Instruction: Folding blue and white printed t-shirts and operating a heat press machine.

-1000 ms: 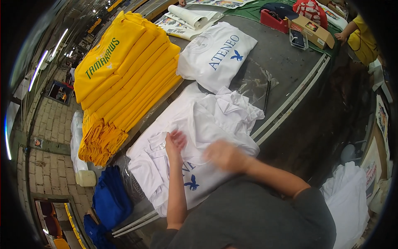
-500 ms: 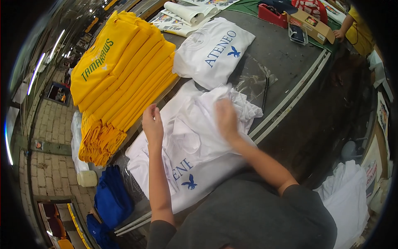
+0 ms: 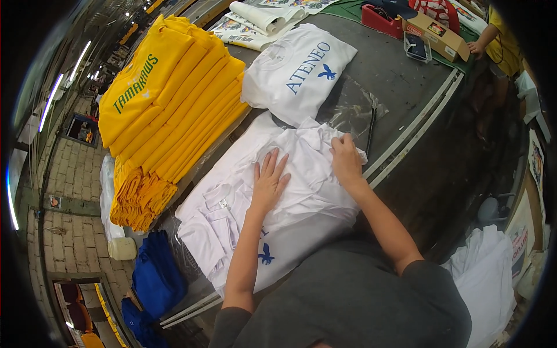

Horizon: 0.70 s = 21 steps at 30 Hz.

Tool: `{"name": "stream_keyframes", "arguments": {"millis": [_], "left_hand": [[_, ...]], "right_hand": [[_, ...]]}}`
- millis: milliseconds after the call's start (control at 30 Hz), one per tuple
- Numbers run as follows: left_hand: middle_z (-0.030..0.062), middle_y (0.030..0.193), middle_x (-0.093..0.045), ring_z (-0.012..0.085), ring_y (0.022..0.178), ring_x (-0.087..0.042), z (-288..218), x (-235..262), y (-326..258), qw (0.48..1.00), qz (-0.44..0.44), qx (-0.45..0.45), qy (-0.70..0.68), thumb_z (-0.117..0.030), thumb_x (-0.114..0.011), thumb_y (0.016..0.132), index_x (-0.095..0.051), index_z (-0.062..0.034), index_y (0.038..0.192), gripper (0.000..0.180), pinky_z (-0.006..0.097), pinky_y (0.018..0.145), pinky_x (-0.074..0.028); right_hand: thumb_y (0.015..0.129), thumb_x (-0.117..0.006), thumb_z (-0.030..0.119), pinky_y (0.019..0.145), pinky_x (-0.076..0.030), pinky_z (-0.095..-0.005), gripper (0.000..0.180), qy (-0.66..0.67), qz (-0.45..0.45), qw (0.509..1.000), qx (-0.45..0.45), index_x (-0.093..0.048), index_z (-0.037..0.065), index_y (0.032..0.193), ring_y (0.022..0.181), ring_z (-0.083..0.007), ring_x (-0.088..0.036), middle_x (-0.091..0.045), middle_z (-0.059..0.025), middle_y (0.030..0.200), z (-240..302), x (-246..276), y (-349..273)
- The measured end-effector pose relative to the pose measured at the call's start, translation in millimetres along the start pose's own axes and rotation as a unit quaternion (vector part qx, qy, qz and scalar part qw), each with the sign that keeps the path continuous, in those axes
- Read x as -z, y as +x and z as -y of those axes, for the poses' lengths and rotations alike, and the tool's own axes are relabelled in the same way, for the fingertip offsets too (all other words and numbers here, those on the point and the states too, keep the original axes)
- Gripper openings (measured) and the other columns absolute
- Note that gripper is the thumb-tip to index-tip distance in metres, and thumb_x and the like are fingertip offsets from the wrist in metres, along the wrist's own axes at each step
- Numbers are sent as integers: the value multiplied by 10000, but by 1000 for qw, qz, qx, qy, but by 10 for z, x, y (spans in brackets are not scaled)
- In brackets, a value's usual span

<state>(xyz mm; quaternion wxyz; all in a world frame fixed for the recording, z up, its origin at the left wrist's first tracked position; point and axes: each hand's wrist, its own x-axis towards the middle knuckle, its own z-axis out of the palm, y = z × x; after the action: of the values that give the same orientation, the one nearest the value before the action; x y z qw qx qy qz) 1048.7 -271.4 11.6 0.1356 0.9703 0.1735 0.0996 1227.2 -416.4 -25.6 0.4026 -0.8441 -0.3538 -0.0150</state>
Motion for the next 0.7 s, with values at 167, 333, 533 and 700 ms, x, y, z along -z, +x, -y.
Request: {"name": "stream_keyframes", "arguments": {"millis": [167,333,533,700], "left_hand": [[102,1389,-415,264,1294,-370,52,202,55,995,-19,-10,-95,-312,-451,932,-447,-127,1334,442,444,1052,-262],[173,1207,-551,253,1097,-543,-254,536,225,741,-1,293,-605,-289,-639,841,-389,-41,1346,615,352,942,-403],[102,946,-634,123,806,-595,-66,319,31,799,-50,282,-529,-100,-627,786,-474,-11,1254,500,230,643,-464],[39,839,-613,88,664,-553,281,319,-217,841,-182,362,-359,-79,-554,819,-570,-38,1103,287,212,559,-438]], "right_hand": [[804,-600,81,728,-447,-450,139,-32,39,996,-79,-512,12,887,859,-373,-546,-506,-173,945,39,-133,-26],[789,-517,29,738,-423,-434,105,178,-69,973,130,-529,8,890,848,-360,-536,-532,-159,886,764,-125,-318],[735,-668,166,812,-409,-404,286,262,65,914,302,-544,35,956,883,-293,-533,-550,-116,917,770,-24,-583],[773,-641,130,827,-411,-403,223,-71,-55,996,20,-554,20,946,905,-298,-524,-547,-118,933,-104,169,-370]]}}
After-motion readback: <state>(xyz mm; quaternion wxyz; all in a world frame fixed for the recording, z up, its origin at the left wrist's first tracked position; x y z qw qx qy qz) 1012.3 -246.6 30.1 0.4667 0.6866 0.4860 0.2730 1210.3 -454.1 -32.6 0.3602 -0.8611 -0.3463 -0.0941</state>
